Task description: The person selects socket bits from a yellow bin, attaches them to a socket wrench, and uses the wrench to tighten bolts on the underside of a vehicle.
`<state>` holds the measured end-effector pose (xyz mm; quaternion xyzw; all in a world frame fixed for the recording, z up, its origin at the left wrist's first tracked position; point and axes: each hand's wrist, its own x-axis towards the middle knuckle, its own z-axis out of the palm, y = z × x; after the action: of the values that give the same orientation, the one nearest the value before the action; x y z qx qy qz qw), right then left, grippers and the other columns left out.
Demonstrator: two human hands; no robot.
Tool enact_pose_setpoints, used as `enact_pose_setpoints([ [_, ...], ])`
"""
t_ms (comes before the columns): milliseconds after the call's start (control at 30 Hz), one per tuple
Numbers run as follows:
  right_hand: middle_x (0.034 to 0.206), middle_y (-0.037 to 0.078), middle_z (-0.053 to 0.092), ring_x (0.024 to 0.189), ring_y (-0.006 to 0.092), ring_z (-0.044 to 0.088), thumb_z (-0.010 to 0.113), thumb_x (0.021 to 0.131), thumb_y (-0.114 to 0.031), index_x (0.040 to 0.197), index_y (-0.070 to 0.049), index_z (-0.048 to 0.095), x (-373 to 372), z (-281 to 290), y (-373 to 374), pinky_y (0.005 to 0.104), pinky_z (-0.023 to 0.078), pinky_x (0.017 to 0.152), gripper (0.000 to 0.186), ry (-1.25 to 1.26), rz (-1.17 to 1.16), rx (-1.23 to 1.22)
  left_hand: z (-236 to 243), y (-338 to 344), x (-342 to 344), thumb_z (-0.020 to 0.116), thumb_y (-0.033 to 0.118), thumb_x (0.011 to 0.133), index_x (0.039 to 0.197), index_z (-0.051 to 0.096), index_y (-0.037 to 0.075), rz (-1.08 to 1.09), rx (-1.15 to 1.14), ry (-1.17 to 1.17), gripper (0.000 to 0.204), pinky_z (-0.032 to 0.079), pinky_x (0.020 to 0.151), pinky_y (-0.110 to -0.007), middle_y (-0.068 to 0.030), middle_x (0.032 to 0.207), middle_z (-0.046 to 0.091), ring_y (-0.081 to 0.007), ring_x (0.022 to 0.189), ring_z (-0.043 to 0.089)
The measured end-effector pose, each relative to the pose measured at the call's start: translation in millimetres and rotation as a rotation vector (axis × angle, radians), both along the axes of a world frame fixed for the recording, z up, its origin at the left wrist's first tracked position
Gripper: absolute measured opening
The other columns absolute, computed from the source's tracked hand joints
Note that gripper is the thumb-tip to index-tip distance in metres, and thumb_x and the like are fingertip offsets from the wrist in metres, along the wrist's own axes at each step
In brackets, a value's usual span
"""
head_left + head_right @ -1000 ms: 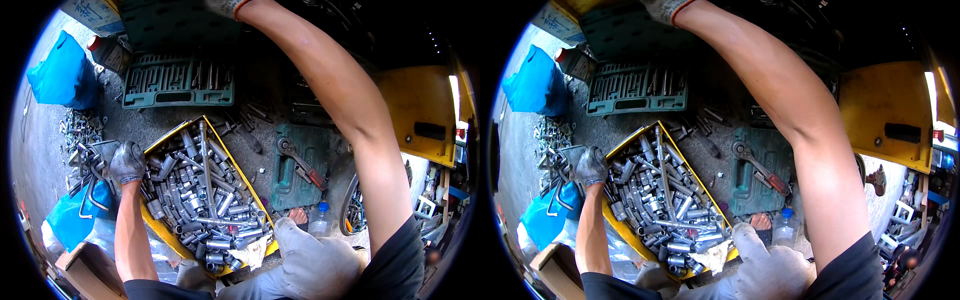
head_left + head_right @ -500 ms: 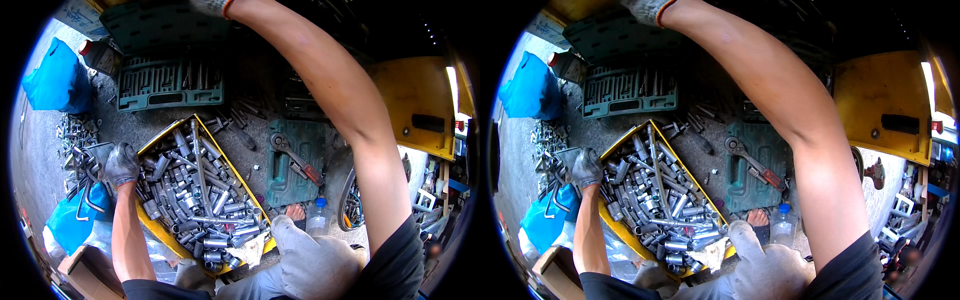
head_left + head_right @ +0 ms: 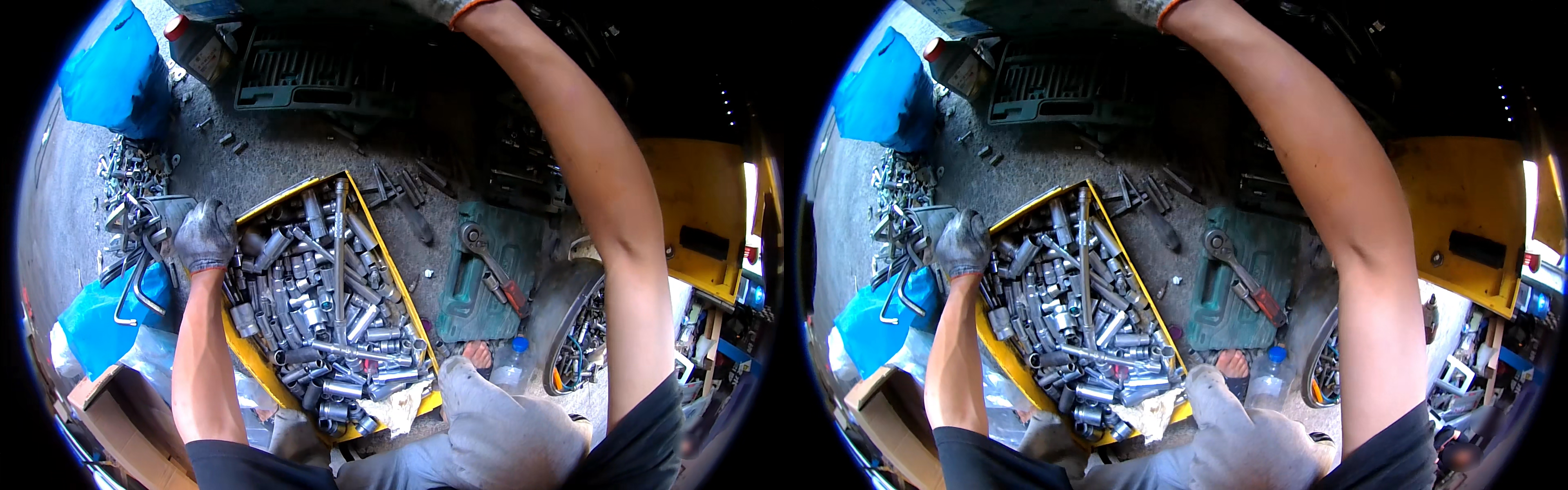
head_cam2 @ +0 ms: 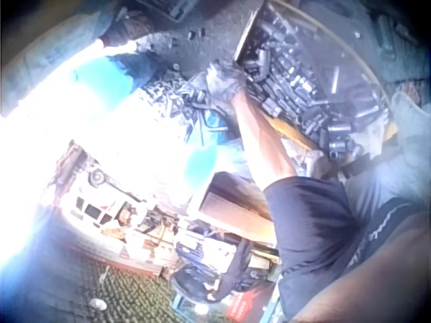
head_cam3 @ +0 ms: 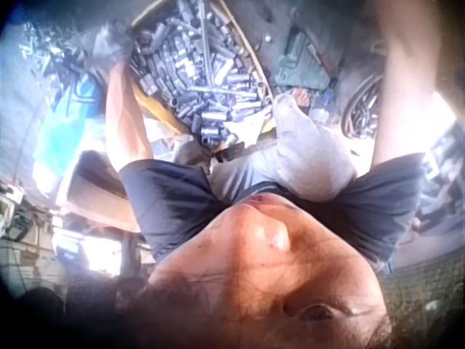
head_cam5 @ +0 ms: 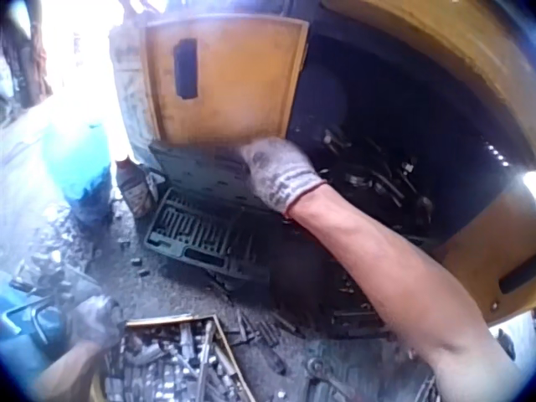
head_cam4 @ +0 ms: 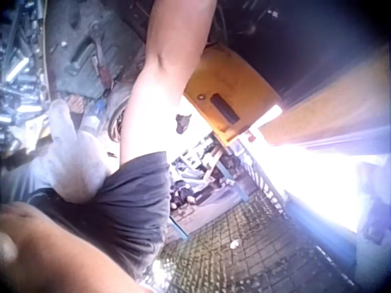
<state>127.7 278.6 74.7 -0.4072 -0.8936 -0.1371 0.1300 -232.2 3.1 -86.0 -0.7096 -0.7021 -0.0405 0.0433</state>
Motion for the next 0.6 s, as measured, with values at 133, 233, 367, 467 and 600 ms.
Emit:
enact_pose_setpoints([
  [133, 0.106, 0.02, 0.072, 0.104, 0.0388, 0.068, 0.056, 0.086, -0.01, 0.115, -0.01, 0.072, 5.5, 0.3, -15.0, 0.049, 0.054, 0.091, 0.033, 0.112, 0.07, -0.066, -3.5, 2.4, 3.0, 0.061, 0.027, 0.088, 0.084, 0.068, 0.012, 0.007, -0.009, 0.005, 0.017, 0.055, 0.072, -0.046, -0.0114, 0.084, 0.069, -0.0327, 0.081, 0.067],
  [233, 0.107, 0.019, 0.072, 0.104, 0.0395, 0.068, 0.056, 0.087, -0.013, 0.116, -0.011, 0.071, 5.9, -3.1, -15.7, 0.0494, 0.054, 0.091, 0.033, 0.216, 0.139, -0.105, -1.1, 0.4, -0.1, 0.061, 0.027, 0.088, 0.084, 0.067, 0.012, 0.012, -0.015, 0.026, 0.017, 0.055, 0.072, -0.046, -0.0113, 0.083, 0.068, -0.0324, 0.082, 0.067],
  [367, 0.106, 0.022, 0.072, 0.102, 0.0407, 0.068, 0.056, 0.087, -0.015, 0.115, -0.007, 0.071, 12.9, -1.3, -5.1, 0.0496, 0.054, 0.09, 0.033, 0.177, 0.029, -0.077, -3.3, -0.4, -0.3, 0.061, 0.026, 0.087, 0.083, 0.067, 0.011, -0.017, 0.034, -0.026, 0.016, 0.054, 0.071, -0.046, -0.0112, 0.083, 0.068, -0.0321, 0.081, 0.067],
  [467, 0.105, 0.024, 0.071, 0.1, 0.0416, 0.068, 0.055, 0.086, -0.014, 0.112, -0.004, 0.071, 15.3, -1.5, 5.2, 0.0499, 0.054, 0.089, 0.032, 0.121, -0.018, -0.041, -2.8, 0.5, 0.2, 0.061, 0.025, 0.088, 0.083, 0.066, 0.011, -0.012, 0.019, -0.005, 0.016, 0.054, 0.071, -0.045, -0.0111, 0.083, 0.068, -0.0318, 0.081, 0.067],
  [600, 0.105, 0.025, 0.071, 0.1, 0.0415, 0.068, 0.055, 0.086, -0.013, 0.111, -0.004, 0.071, 18.4, -2.5, 6.9, 0.0505, 0.054, 0.089, 0.031, 0.158, -0.038, -0.054, -2.6, 0.8, 0.5, 0.061, 0.025, 0.087, 0.082, 0.067, 0.011, -0.012, 0.02, -0.005, 0.016, 0.054, 0.071, -0.045, -0.0117, 0.083, 0.068, -0.0319, 0.081, 0.067],
])
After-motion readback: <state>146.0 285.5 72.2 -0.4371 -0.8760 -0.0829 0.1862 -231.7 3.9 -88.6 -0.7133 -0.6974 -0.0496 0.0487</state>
